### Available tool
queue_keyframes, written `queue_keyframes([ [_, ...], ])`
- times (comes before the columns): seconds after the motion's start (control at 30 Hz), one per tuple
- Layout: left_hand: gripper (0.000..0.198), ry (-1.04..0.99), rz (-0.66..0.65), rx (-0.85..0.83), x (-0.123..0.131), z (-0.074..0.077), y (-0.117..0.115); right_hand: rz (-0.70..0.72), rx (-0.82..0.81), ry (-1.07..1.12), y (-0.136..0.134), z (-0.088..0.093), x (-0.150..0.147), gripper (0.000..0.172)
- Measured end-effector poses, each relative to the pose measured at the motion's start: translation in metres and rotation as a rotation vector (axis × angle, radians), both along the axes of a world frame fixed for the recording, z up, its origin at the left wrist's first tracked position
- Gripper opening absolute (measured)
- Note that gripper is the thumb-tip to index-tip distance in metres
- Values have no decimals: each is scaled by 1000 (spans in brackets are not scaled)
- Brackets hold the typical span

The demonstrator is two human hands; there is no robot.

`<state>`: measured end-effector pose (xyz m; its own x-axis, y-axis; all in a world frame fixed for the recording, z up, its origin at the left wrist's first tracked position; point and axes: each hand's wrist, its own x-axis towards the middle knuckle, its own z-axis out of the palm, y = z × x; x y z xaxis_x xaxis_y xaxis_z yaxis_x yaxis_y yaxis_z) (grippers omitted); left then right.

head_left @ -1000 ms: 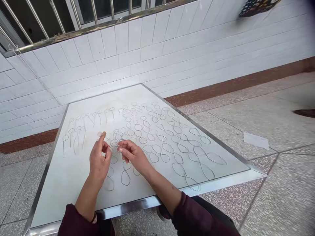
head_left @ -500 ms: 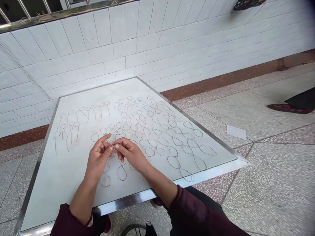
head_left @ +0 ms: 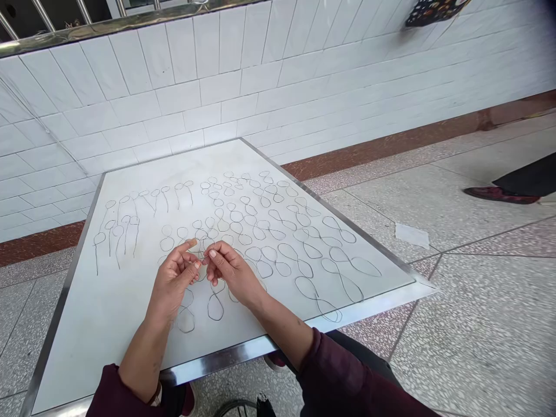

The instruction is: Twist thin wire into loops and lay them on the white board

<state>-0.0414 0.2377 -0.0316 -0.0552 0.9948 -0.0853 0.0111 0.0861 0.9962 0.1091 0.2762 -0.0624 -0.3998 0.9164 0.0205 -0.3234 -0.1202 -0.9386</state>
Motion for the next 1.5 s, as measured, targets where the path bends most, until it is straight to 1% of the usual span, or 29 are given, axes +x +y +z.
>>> queue_keyframes([
  [0.23,45,18,38,-6,2,1,-1,17,-2,36,0,-4,-2,28],
  [0.4,44,7,66,8,3,0,1,33,12,8,0,-7,-5,28],
  [0.77,44,47,109,61,2,-1,0,-20,46,-20,-3,-6,-6,24],
  [0.97,44,38,126,48,4,2,-1,-44,123,-82,-6,-4,-4,20],
  [1.13,43,75,107,35,5,2,-2,-85,153,-64,-5,-6,-6,23],
  [1.2,43,67,100,45,5,1,-2,-116,208,-117,-5,-8,-6,28],
  [1.33,42,19,126,74,6,1,-2,-202,371,-352,-5,-12,-2,34],
  [1.5,43,31,138,78,4,2,-1,-299,671,-573,0,-16,7,40],
])
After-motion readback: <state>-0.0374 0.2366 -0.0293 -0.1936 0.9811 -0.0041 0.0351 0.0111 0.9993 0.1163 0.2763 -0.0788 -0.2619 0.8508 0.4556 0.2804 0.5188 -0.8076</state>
